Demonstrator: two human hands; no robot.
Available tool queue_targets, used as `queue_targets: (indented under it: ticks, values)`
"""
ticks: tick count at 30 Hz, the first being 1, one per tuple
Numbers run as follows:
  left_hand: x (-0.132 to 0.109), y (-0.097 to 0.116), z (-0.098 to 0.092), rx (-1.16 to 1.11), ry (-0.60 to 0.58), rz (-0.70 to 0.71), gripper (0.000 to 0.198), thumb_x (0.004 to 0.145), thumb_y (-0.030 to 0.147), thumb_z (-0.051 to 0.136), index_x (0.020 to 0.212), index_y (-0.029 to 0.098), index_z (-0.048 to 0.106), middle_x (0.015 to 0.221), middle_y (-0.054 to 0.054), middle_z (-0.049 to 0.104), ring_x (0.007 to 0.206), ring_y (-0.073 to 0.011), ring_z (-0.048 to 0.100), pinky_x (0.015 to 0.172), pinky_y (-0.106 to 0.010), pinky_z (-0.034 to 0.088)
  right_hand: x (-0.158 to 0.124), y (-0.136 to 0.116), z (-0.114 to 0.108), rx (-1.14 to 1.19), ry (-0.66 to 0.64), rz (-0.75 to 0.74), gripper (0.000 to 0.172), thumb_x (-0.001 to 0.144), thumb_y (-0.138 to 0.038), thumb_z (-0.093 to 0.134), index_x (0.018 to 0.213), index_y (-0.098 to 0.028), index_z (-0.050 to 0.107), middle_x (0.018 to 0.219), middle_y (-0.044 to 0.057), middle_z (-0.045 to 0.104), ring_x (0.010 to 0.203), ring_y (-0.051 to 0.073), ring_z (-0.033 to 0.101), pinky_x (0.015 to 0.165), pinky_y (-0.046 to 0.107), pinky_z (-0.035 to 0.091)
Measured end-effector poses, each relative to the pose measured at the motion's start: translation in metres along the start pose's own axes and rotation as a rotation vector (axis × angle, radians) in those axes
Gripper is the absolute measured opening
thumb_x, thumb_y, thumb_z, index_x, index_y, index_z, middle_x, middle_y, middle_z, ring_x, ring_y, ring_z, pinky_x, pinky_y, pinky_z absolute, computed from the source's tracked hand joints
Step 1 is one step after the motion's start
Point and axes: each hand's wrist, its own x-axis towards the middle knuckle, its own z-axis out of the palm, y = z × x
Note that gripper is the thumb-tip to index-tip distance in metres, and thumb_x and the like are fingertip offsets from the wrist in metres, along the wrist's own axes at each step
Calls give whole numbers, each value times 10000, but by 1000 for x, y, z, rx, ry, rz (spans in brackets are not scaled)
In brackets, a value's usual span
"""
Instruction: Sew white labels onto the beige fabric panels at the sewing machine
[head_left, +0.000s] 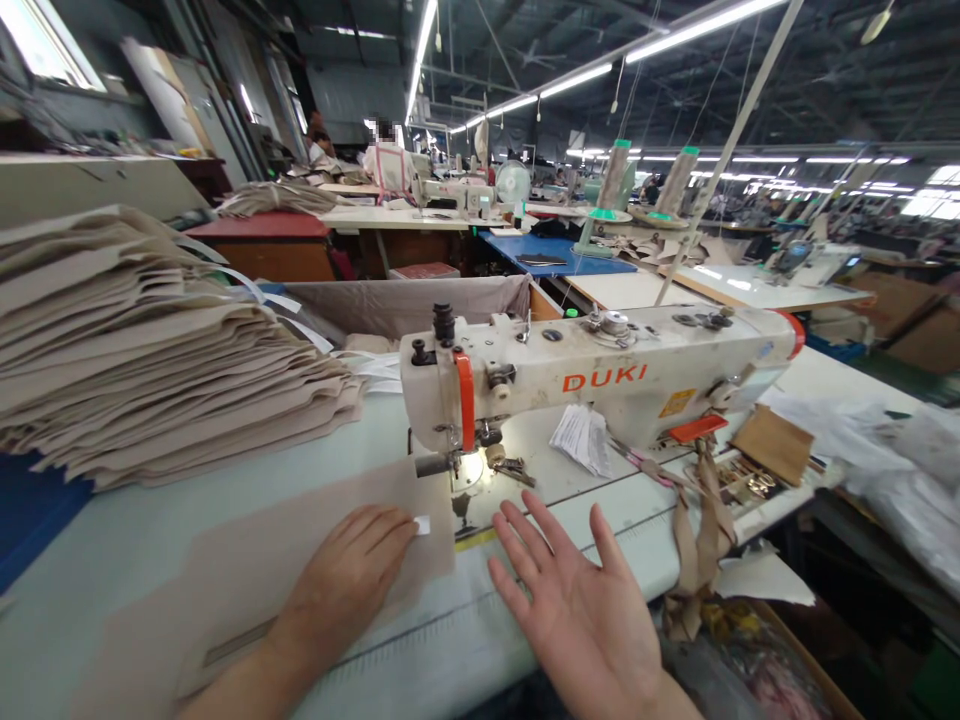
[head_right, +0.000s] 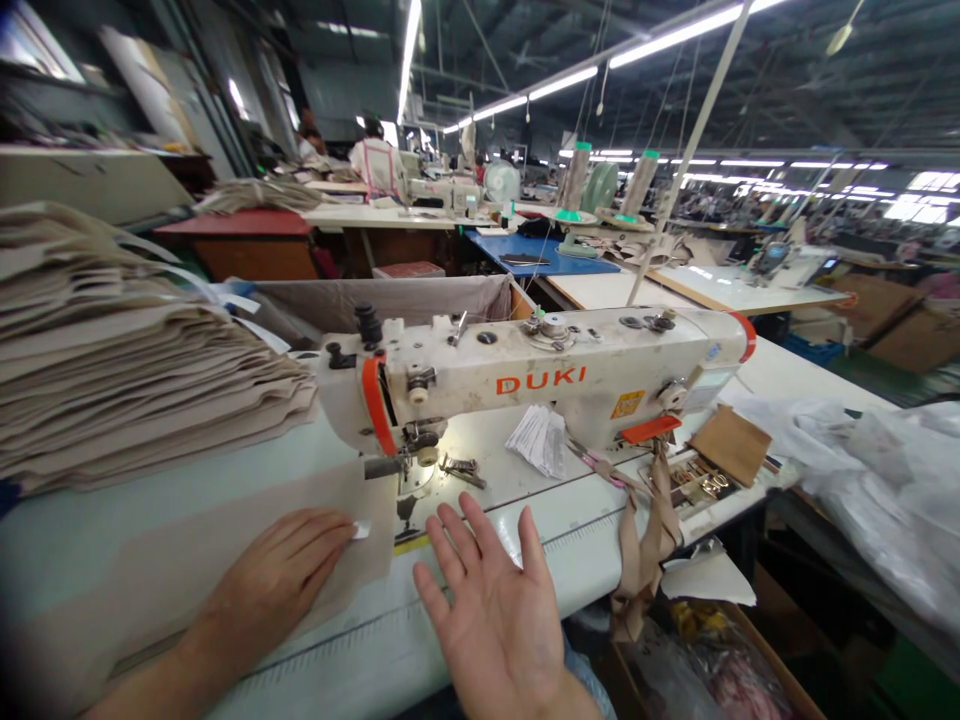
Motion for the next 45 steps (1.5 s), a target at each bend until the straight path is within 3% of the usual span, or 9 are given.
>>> queue_targets:
  ticks: [3, 7, 13, 19, 29, 39, 42, 45]
  values:
    - [0, 0, 1, 20, 18, -5, 331, 950, 128, 336, 887, 142, 660, 836, -54, 699, 800, -171, 623, 814, -312, 476, -9, -3, -1, -86, -107, -41, 600, 835, -632, 482, 1198, -175, 625, 1388, 71, 513, 1343, 208, 385, 1081, 404, 332]
    - [-11, -6, 8, 46, 69, 23, 347, 942, 137, 324, 878, 171, 663, 828, -39, 709, 778, -163, 633, 775, -295, 485, -15, -14, -8, -254, -209, -237, 639, 787, -704, 492, 1219, -253, 622, 1446, 28, 443, 1390, 199, 300, 1126, 410, 273]
    - [-30, -25, 26, 86, 83, 124, 339, 932, 200, 336, 970, 222, 672, 839, -21, 721, 754, -160, 650, 756, -276, 506, -10, -24, -6, -431, 35, -445, 685, 789, -764, 316, 1156, -285, 639, 1384, 70, 505, 1386, 243, 307, 1110, 535, 278]
    - [-16, -17, 16, 24, 102, 47, 347, 938, 217, 337, 896, 241, 681, 788, -14, 714, 715, -164, 648, 734, -280, 514, -9, -21, 0, -515, 57, -418, 700, 828, -726, 181, 1161, -274, 599, 1382, 74, 493, 1400, 205, 278, 1122, 482, 282]
    - [-15, -7, 12, -16, 63, 5, 290, 948, 200, 373, 906, 192, 659, 831, -27, 711, 771, -163, 644, 765, -292, 489, -8, -15, 8, -256, 216, -391, 605, 866, -670, 243, 1125, -272, 617, 1340, 64, 524, 1355, 203, 364, 1112, 460, 313]
    - [-6, 7, 2, -34, 28, -67, 290, 953, 156, 356, 893, 156, 639, 820, -51, 695, 769, -165, 628, 769, -309, 513, 2, -8, -13, -385, 120, -337, 523, 826, -689, 436, 1073, -299, 681, 1360, 17, 530, 1352, 218, 369, 1118, 456, 313]
    - [-5, 10, -1, -49, 3, -99, 295, 956, 147, 346, 895, 141, 634, 822, -63, 688, 780, -170, 626, 772, -319, 520, 11, 0, -23, -653, 49, -342, 459, 848, -619, 500, 1085, -274, 688, 1346, 32, 550, 1314, 242, 419, 1117, 462, 306]
    - [-3, 11, -2, -72, -22, -125, 279, 954, 145, 355, 913, 139, 631, 836, -66, 686, 793, -175, 625, 776, -325, 525, 19, 4, -23, -1323, -180, -383, 363, 893, -482, 534, 1133, -253, 682, 1270, 73, 605, 1240, 263, 489, 1102, 474, 307]
